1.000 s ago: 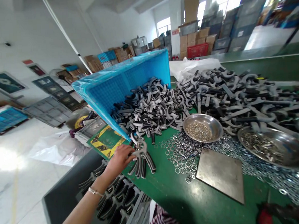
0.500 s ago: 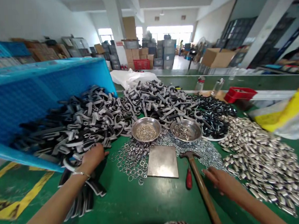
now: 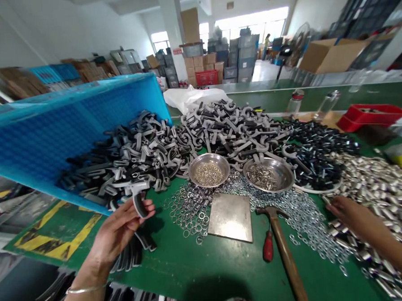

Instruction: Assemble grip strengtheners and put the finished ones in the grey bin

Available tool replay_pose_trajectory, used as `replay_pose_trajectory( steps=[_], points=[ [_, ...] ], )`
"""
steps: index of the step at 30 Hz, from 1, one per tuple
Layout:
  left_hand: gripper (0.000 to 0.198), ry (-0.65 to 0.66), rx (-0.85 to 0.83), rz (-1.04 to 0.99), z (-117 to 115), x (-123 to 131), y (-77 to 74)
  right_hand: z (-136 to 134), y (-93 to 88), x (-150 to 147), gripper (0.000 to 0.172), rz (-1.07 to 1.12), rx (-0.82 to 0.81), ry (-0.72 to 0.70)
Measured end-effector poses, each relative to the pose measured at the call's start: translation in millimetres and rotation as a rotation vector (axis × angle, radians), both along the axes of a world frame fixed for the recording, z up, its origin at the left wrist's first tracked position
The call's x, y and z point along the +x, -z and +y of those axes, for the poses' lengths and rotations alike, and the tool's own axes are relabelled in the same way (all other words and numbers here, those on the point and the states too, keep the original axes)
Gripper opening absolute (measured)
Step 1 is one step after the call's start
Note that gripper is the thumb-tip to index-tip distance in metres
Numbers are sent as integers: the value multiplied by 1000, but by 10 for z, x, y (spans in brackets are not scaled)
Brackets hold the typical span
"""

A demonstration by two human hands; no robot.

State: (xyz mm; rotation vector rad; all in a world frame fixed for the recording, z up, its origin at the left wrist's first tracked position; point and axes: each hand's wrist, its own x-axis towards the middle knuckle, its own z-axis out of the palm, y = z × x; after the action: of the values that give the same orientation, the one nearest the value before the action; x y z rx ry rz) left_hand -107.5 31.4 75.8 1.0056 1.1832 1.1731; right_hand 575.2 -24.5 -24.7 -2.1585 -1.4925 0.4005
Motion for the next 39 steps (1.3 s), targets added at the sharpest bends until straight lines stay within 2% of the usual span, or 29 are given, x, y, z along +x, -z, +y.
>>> replay_pose_trajectory(
  steps=[3,5,7,8,10,12,14,17,20,25,29,32,36,39],
  points=[
    [44,118,45,66,-32,505,45,-5,-145,-135,37,-38,-2,132],
    [33,158,137,316,96,1005,130,-31,-284,-415,39,98,18,169],
    [23,246,286,622,276,1566,256,-83,-409,-847,41,325,18,91],
    [18,331,386,756,370,1836,331,-118,-455,-1098,45,437,36,64],
    [21,547,639,1027,543,2297,489,-201,-500,-1605,42,694,41,-14],
    [24,636,722,1103,682,2611,630,-285,-487,-2034,36,919,67,-48],
    [26,677,749,1122,777,2783,730,-345,-437,-2323,33,1092,98,-51],
    [26,736,790,1139,855,2886,798,-364,-350,-2501,32,1270,82,-53],
    [26,775,794,1160,906,2945,803,-313,-296,-2507,29,1448,38,-49],
    [29,737,720,1213,964,3050,769,-276,-234,-2503,23,1645,73,23],
    [32,681,634,1247,925,3061,772,-392,-163,-2573,25,1660,42,27],
    [27,652,609,1220,887,2975,798,-467,-137,-2623,28,1673,-13,6],
    [21,583,597,1114,839,2783,817,-453,-190,-2658,26,1673,-34,27],
    [22,500,582,999,742,2642,809,-397,-257,-2686,33,1577,-49,-19]
  ],
)
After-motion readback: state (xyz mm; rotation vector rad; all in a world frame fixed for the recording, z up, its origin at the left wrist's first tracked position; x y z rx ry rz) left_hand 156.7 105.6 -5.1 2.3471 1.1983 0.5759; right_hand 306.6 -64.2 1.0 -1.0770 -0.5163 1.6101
